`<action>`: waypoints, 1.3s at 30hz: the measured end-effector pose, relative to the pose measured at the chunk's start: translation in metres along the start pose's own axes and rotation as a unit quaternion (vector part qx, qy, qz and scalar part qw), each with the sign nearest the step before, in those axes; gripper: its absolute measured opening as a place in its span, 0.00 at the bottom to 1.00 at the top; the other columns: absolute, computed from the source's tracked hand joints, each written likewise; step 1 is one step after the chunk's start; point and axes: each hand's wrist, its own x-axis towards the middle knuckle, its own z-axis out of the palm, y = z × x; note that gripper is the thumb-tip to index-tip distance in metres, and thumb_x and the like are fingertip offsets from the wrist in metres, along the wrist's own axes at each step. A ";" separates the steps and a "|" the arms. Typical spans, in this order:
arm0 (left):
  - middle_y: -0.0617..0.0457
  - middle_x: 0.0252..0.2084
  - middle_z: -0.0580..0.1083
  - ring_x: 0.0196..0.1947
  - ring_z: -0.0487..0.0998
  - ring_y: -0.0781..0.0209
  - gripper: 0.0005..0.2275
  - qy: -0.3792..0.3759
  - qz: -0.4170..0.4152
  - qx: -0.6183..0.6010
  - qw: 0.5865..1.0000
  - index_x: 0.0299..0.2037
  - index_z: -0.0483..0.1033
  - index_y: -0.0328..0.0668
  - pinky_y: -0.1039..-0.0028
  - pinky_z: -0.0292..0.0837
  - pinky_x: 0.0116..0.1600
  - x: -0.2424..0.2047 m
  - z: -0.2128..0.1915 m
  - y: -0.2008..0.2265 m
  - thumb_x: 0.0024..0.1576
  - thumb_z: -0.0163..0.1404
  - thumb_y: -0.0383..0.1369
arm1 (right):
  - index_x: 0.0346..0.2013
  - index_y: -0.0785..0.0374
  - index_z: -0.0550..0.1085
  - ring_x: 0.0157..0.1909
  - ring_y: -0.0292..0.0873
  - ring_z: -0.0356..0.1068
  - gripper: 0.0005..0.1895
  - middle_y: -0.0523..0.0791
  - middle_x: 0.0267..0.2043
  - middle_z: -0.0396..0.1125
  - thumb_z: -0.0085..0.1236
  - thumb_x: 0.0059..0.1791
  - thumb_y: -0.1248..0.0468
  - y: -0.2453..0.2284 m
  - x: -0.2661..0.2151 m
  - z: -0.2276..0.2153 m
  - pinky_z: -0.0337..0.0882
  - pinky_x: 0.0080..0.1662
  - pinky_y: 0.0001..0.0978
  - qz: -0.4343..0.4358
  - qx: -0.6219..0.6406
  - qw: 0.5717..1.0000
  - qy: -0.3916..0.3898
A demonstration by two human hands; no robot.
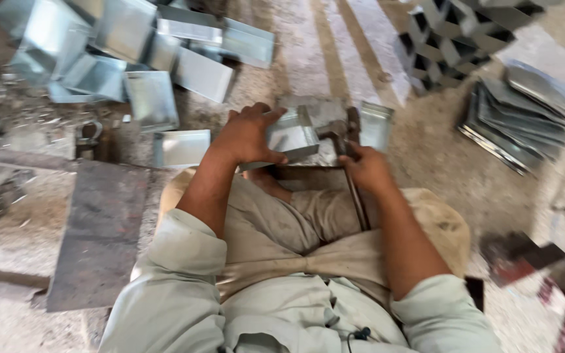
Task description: The person sits cross-legged on the floor and repeatedly hammers small rectangular metal boxes on a metal block. They pick up a box, place it on the block, strike it with a hammer, and then set it aside. This process is repeated for multiple boxes.
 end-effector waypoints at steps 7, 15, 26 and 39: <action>0.40 0.69 0.63 0.71 0.58 0.38 0.35 0.294 -0.114 0.310 0.897 0.68 0.67 0.54 0.26 0.37 0.69 0.010 -0.102 -0.067 0.49 0.62 0.48 | 0.63 0.64 0.74 0.30 0.41 0.71 0.26 0.48 0.38 0.73 0.64 0.51 0.59 0.065 0.079 -0.040 0.71 0.31 0.34 0.167 0.207 0.963 0.051; 0.35 0.72 0.59 0.73 0.58 0.38 0.22 0.612 -0.099 0.058 0.783 0.60 0.71 0.45 0.41 0.48 0.73 0.033 -0.036 -0.050 0.57 0.60 0.40 | 0.70 0.65 0.63 0.63 0.64 0.64 0.48 0.64 0.66 0.60 0.73 0.42 0.49 0.147 0.111 0.015 0.68 0.59 0.51 0.268 -0.033 0.962 0.030; 0.42 0.60 0.72 0.60 0.73 0.40 0.10 0.448 -0.141 -0.186 0.863 0.41 0.80 0.44 0.55 0.71 0.60 0.088 0.095 -0.056 0.50 0.60 0.32 | 0.79 0.44 0.26 0.74 0.71 0.47 0.69 0.62 0.80 0.29 0.66 0.40 0.45 0.131 0.127 0.044 0.57 0.69 0.57 0.383 -0.110 0.906 -0.146; 0.40 0.60 0.72 0.57 0.77 0.40 0.09 0.403 -0.127 -0.249 0.871 0.41 0.80 0.41 0.61 0.76 0.57 0.085 0.090 -0.050 0.52 0.61 0.33 | 0.79 0.43 0.28 0.77 0.74 0.37 0.66 0.60 0.80 0.30 0.64 0.44 0.35 0.118 0.119 0.046 0.52 0.69 0.62 0.399 -0.096 0.905 -0.112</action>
